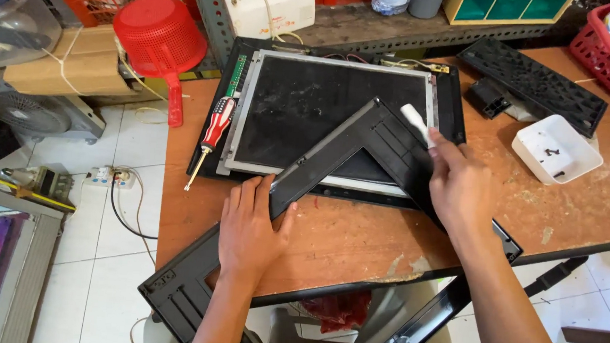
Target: Disassembling a monitor case and cleaning the internal plastic frame using a screwdriver and a toothbrush.
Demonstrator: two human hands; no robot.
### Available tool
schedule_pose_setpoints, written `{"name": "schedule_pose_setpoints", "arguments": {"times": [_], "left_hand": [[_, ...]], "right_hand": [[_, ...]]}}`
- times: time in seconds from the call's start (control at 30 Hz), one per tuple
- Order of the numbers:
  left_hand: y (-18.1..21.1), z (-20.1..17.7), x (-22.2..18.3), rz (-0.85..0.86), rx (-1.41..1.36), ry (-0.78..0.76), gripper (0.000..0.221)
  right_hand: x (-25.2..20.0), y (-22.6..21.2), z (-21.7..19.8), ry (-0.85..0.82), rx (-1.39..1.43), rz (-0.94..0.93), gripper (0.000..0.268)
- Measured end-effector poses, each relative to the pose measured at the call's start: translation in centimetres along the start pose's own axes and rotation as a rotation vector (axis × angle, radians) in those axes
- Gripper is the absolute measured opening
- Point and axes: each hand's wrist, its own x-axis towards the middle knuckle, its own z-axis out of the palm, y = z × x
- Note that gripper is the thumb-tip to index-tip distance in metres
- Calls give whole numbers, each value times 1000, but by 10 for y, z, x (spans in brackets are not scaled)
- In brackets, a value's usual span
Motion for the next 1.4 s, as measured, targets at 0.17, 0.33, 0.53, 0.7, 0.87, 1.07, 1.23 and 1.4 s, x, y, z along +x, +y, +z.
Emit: {"name": "schedule_pose_setpoints", "arguments": {"times": [0.17,0.33,0.53,0.7,0.87,1.07,1.23,1.4], "left_hand": [[0,0,0,0,-12,-3,54],[0,0,1,-14,-10,-21,54],[-2,-4,2,12,-26,-72,58],[0,-4,1,22,-30,-72,57],[0,-4,4,15,-29,-69,58],[-1,1,1,2,-4,-13,54],[0,1,-1,-10,-1,-26,54],[0,1,0,-4,4,-14,53]], "right_hand": [[2,-7,1,-155,102,-1,20],[1,9,5,-102,260,51,24],[9,3,-83,-724,43,257,39],[-4,19,-66,-388,229,26,37],[-3,5,-59,-696,201,56,42],[-14,43,-11,-129,167,-16,22],[-13,16,-31,-260,299,-12,13],[-15,34,-29,-228,352,53,15]]}}
